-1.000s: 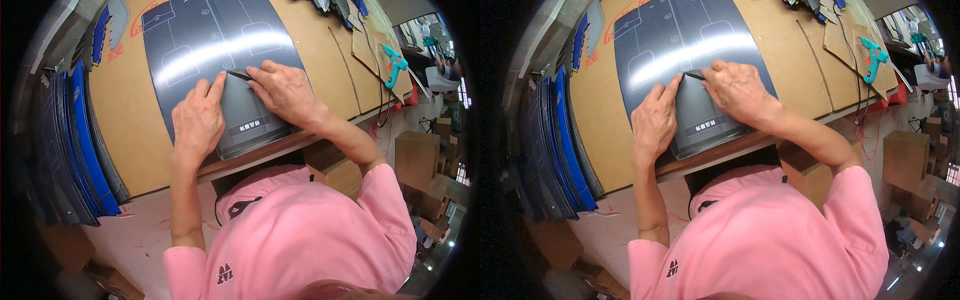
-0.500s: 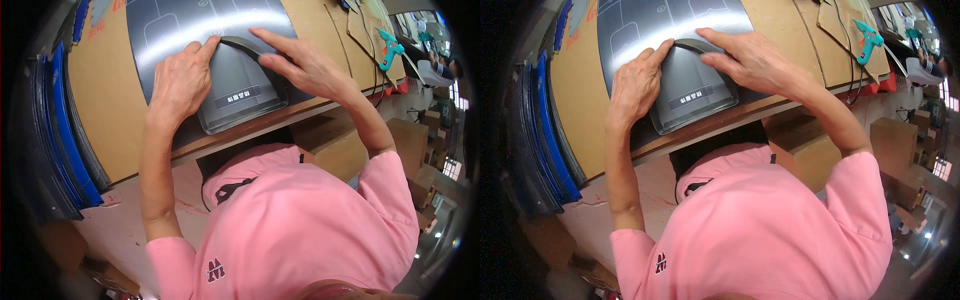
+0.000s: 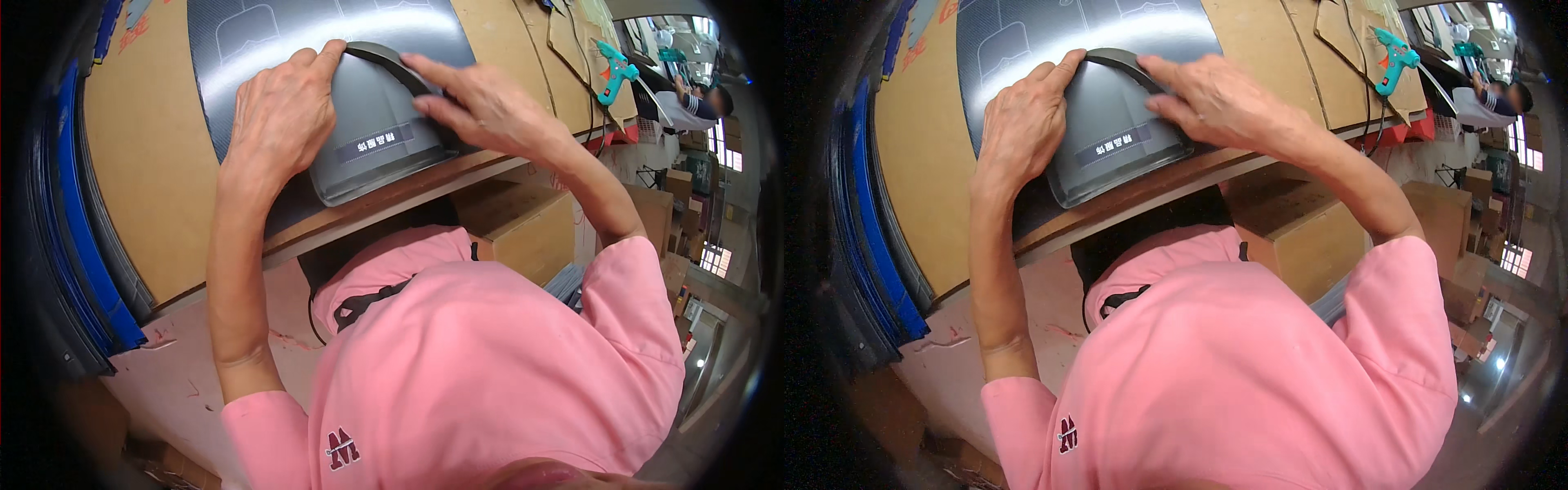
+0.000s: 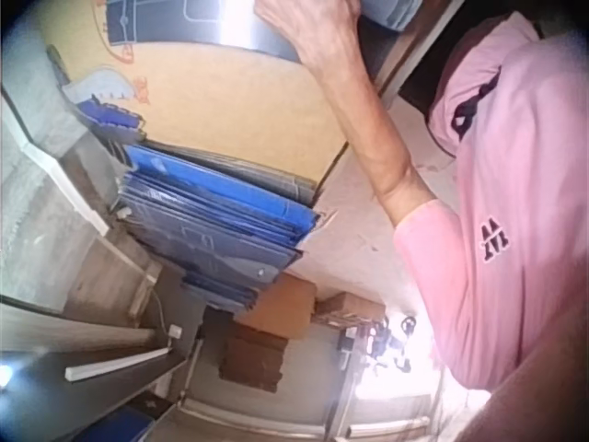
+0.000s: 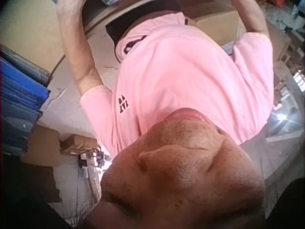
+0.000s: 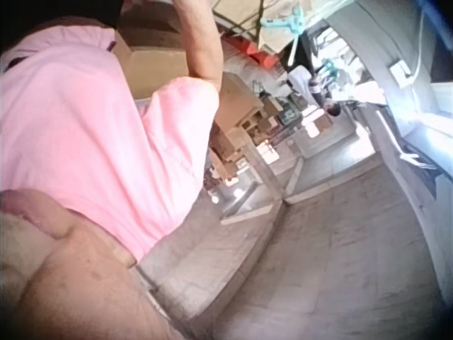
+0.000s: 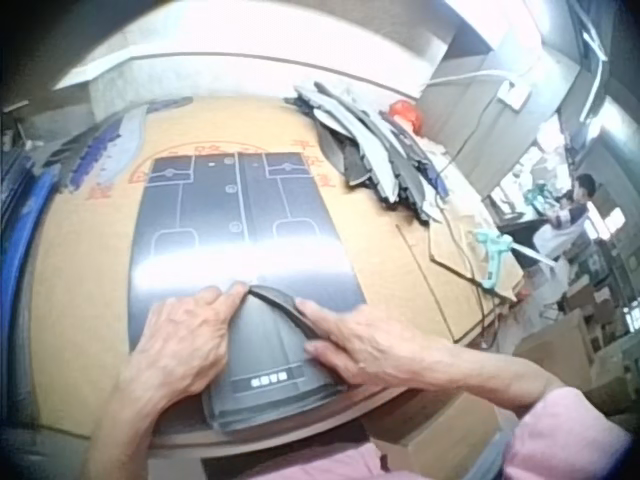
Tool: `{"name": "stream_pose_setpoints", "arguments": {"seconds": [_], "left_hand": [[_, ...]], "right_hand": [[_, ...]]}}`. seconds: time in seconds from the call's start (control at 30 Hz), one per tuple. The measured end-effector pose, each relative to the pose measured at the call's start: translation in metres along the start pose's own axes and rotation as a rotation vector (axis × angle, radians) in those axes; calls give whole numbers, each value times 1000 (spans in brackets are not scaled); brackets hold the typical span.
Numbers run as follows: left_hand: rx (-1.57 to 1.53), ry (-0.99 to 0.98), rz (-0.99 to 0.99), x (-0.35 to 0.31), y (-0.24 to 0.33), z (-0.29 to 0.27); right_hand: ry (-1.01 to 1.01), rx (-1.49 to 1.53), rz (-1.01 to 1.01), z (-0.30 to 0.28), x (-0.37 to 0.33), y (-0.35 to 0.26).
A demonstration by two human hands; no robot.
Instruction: The person uses a hot glue gun to attach curved plastic trim pieces to a large, flat, carbon-fiber-textured panel. They repeatedly apply glue to the edges of the trim and press them onto the panel, working on multiple sections of the panel throughout the clip.
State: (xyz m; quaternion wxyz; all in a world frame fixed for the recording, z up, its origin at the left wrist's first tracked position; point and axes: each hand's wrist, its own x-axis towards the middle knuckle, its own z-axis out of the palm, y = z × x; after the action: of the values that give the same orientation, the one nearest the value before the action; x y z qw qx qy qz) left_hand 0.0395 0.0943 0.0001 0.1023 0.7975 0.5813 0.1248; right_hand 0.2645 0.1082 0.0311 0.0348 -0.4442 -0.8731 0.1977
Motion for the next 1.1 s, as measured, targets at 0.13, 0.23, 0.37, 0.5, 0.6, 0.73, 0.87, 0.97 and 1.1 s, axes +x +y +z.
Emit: {"name": "stream_pose_setpoints", "arguments": {"seconds": [0.13, 0.23, 0.37, 0.5, 0.6, 0.73, 0.87, 0.97, 1.1], "left_hand": [[8, -5, 9, 0, -1, 1], [-12, -26, 25, 1, -5, 2], [-66, -47, 45, -3, -7, -2], [-83, -22, 15, -3, -3, -2], [-88, -21, 25, -1, -2, -4], [-72, -22, 28, 0, -3, -3], [-38, -46, 39, 3, -2, -4], [-59, -61, 21, 3, -2, -7], [-93, -69, 15, 4, 3, -7]], "right_hand": [[192, -27, -161, 12, 33, 11], [97, 17, -106, 18, 38, 12], [51, 13, -126, 16, 40, 9], [73, 127, 3, 20, 36, 6], [155, 55, -97, 26, 38, 9], [204, 127, -164, 28, 41, 16], [46, 159, -124, 22, 44, 16], [-31, 154, -155, 2, 49, 11], [-71, 142, -90, 10, 47, 15]]}}
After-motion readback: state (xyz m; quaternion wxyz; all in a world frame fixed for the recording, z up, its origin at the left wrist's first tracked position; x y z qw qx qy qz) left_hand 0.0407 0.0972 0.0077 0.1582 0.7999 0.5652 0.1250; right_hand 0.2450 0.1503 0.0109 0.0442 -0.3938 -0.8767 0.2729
